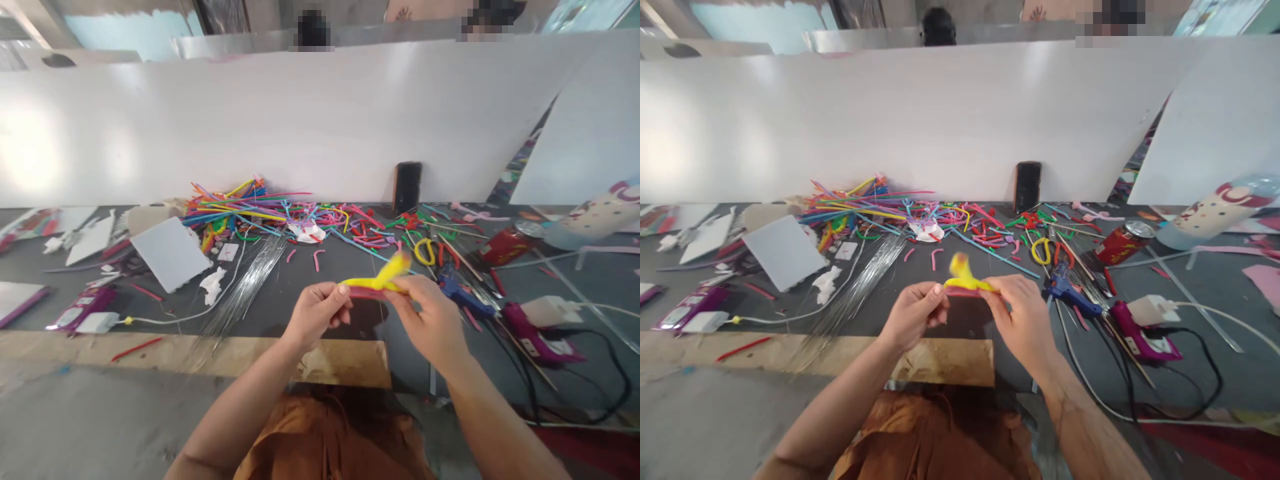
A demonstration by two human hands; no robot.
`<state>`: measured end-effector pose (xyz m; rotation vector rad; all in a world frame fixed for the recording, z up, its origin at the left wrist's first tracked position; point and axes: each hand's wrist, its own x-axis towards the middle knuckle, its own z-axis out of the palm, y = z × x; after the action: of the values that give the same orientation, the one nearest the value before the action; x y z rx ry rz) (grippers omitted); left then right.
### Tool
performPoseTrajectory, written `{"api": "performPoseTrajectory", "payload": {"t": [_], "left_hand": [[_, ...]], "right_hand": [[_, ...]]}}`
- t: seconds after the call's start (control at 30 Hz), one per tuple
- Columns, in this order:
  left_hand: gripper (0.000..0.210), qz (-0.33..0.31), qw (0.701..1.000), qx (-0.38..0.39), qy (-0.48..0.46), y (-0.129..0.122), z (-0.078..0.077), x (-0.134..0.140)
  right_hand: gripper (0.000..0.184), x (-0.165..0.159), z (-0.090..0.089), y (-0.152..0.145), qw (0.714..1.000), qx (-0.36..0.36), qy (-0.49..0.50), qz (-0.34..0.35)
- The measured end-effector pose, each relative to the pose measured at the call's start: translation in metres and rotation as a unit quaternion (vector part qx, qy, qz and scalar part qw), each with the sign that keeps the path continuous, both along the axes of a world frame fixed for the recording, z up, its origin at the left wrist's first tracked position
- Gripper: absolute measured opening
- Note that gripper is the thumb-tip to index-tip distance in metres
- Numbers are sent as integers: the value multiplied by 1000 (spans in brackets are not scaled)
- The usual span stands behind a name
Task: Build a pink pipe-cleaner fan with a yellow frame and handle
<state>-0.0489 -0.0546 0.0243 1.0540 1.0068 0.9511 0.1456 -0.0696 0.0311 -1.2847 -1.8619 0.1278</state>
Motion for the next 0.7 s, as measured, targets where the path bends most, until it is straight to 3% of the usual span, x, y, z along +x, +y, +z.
{"api": "performPoseTrajectory", "payload": {"t": [0.1,0.17,0.27,0.37,0.6,0.7], "left_hand": [[32,103,959,229,134,10,29,-7],[27,106,919,322,201,16,43,-8],[29,36,925,298,234,23,52,-6],[27,-15,946,245,209,25,46,-4],[23,8,945,235,225,30,27,-4],[29,-25,954,222,201,35,25,-6]], "right_hand": [[22,4,18,13,987,-106,114,29],[26,2,24,19,971,-161,167,64],[30,-5,26,22,957,-204,186,89],[29,-13,23,21,954,-218,181,93],[27,-19,15,21,943,-262,183,91],[28,-17,15,25,937,-273,197,96]]}}
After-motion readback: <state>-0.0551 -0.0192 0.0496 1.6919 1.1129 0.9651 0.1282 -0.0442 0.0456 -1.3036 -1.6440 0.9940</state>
